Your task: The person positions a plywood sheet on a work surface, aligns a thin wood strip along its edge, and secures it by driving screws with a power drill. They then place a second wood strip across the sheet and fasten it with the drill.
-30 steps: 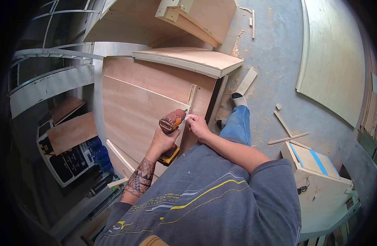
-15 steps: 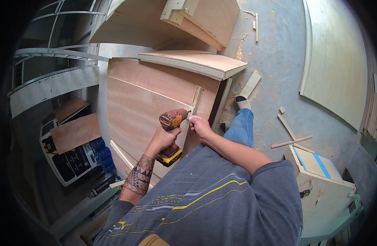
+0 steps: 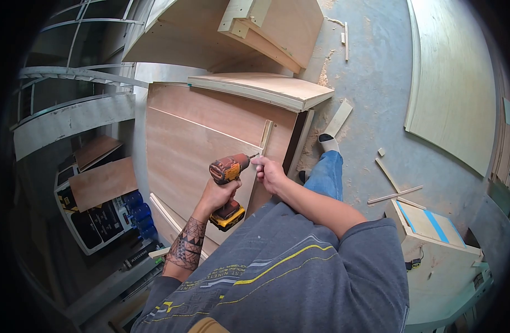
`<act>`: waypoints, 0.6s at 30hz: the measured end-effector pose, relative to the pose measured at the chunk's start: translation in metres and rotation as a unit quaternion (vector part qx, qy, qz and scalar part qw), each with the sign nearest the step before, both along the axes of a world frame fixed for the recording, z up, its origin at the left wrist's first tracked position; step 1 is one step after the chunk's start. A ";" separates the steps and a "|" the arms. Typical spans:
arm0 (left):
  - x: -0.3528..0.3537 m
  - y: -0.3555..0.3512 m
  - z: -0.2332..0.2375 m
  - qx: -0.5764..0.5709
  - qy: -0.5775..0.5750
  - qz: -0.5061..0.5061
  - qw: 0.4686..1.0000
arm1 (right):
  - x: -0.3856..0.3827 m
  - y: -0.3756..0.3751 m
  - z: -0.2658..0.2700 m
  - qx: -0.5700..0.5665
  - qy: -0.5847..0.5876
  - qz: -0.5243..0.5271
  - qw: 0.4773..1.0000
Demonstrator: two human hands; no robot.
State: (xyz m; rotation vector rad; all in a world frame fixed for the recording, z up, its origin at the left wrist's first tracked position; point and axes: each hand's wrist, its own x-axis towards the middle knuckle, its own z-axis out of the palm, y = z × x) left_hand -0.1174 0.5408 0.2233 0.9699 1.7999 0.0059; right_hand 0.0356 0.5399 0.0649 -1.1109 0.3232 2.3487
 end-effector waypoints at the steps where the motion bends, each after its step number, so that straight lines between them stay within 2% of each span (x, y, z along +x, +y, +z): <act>1: 0.000 -0.005 -0.002 0.003 0.011 0.010 1.000 | -0.001 0.004 0.002 -0.001 -0.002 0.000 1.000; 3: 0.002 -0.011 -0.004 0.007 0.021 0.021 1.000 | -0.007 0.010 -0.003 -0.076 -0.005 0.003 0.997; 6: 0.004 -0.020 -0.006 0.011 0.027 0.037 0.999 | -0.016 0.013 -0.008 -0.097 -0.017 -0.016 0.995; 16: 0.020 -0.045 -0.006 0.068 0.016 0.080 0.994 | -0.024 -0.001 -0.005 -0.070 -0.017 -0.058 0.996; 18: 0.025 -0.051 -0.004 0.081 0.014 0.125 0.989 | -0.023 -0.005 -0.010 -0.044 0.005 -0.064 0.997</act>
